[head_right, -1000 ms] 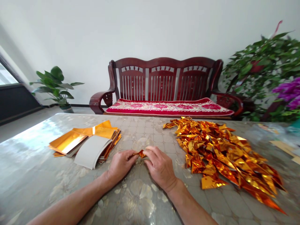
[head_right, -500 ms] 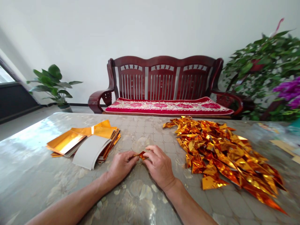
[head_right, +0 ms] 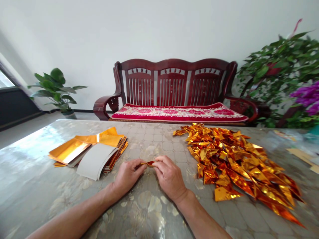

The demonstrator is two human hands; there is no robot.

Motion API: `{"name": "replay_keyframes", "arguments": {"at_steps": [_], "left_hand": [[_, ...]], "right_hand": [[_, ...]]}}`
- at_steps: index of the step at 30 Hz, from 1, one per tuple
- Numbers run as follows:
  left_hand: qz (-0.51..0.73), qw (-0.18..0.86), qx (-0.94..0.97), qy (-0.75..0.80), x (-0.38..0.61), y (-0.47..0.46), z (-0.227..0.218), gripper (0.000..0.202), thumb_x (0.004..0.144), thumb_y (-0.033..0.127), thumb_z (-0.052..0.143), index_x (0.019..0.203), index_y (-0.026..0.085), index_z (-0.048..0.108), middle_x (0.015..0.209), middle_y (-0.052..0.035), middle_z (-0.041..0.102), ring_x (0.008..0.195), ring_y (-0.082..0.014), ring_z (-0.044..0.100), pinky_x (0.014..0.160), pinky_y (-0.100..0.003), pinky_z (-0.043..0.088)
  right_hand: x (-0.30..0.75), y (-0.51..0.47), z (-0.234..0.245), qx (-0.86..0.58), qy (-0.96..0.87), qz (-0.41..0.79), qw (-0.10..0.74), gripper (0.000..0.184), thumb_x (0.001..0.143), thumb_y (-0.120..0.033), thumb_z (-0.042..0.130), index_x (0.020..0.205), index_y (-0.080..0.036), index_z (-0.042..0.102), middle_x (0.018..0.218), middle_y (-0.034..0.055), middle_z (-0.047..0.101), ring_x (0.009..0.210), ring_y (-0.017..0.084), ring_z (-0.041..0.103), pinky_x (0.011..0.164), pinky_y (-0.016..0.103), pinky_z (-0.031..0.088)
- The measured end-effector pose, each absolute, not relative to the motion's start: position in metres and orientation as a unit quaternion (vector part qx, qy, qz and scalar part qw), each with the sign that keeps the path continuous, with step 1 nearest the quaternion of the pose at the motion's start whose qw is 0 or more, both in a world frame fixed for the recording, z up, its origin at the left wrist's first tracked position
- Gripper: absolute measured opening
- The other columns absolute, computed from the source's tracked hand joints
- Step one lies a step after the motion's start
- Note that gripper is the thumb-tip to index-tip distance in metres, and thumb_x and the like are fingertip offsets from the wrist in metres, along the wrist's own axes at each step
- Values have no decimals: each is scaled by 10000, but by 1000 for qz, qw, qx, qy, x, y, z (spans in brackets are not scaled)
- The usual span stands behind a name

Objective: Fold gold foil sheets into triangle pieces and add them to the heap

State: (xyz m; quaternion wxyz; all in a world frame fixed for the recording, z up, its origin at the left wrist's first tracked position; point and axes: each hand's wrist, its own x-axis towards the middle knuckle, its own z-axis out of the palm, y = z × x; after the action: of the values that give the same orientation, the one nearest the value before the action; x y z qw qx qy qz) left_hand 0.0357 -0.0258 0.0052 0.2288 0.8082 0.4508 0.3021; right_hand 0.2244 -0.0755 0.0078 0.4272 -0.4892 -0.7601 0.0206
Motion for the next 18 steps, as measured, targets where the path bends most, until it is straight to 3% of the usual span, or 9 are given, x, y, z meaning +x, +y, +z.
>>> {"name": "replay_keyframes", "arguments": {"at_steps": [6,18], "left_hand": [[360,182,836,372,34,-31,7,177,948,181,546,1038,254,680,988,0,686,901,-122,643,803,-198,457],[327,218,853,342,36,-30,7,200,980,193,485,927,235,673,924,-3,626,843,-115,608,767,-194,456]], "right_hand": [[222,-77,11,-479,-766,22,428,216,920,-108,496,960,-226,673,948,55,668,891,178,640,800,304,547],[215,-76,7,-493,-750,2,441,217,916,-98,493,926,-207,681,921,56,669,864,172,645,774,283,540]]}}
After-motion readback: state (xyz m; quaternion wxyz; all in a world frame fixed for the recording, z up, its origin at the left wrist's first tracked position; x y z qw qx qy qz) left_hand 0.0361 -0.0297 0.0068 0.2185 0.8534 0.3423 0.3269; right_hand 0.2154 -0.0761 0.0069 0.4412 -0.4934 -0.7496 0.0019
